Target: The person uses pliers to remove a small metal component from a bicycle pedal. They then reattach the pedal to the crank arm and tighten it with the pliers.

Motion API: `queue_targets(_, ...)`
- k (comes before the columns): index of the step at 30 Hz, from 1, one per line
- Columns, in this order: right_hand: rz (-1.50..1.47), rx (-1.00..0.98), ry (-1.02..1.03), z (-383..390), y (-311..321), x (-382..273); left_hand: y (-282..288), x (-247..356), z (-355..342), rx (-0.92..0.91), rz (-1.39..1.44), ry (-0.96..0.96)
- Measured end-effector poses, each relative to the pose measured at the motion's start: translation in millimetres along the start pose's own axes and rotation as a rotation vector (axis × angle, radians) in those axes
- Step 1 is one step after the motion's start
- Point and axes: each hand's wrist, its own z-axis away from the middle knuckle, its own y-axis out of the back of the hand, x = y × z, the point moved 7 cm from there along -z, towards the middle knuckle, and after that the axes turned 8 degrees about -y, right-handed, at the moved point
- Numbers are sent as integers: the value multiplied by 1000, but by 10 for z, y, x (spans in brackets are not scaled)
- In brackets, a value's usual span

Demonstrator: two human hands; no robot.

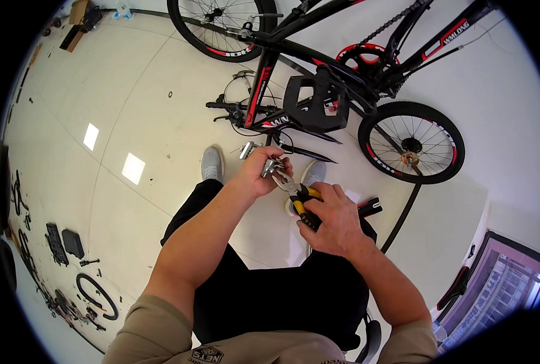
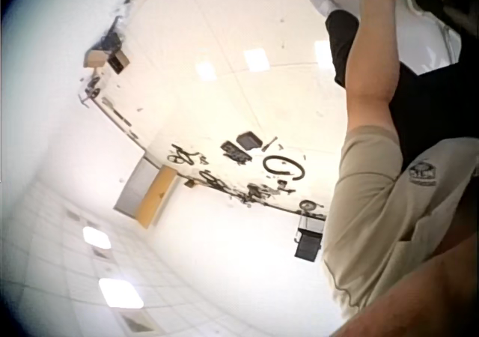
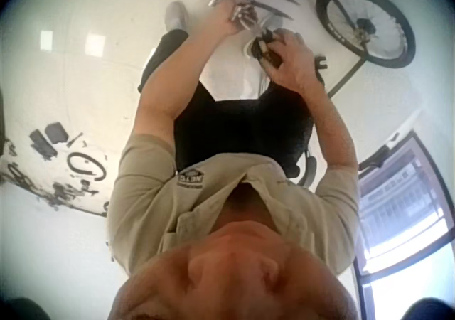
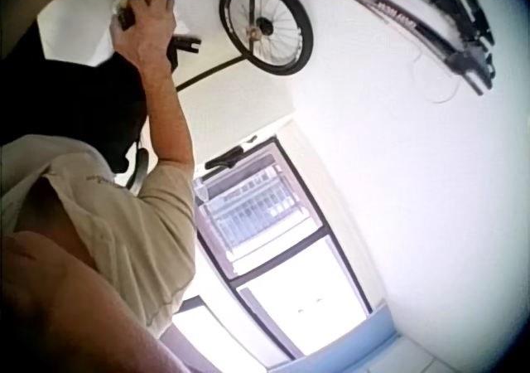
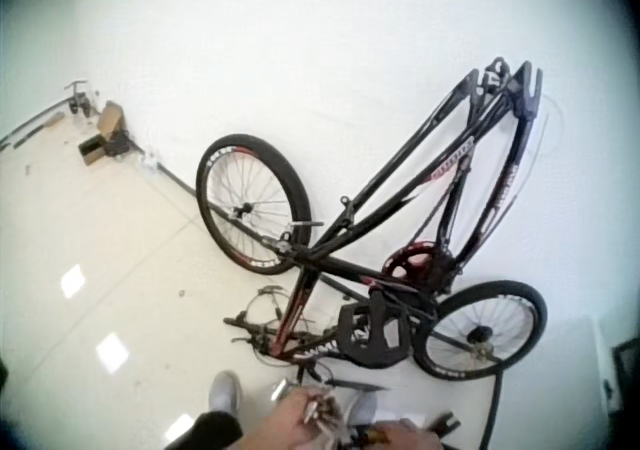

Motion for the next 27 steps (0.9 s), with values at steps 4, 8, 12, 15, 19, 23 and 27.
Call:
queue_targets(4,56,10,42,-34,60,-34,-14,-7,30,38,10,-18)
queue_targets(8,102,-2,66,-64,68,-53,-27,-1,46,37,-10,1)
queue_targets(12,148,-5,85,-105,71,-86,-70,-6,114,104,13,-8)
queue_targets(15,167,-16,99,-130,90,-121,-80,29,149,111,-31,-23)
queue_targets(19,182,-37,101,-156,93,-117,-46,37,109,110,-26,-36)
queue_targets(23,178,-45,90,-167,112,-112,-38,26,79,101,2,-28)
queue_targets(27,215,-61,82,-161,98,-102,-31,26,54,87,-9,-37)
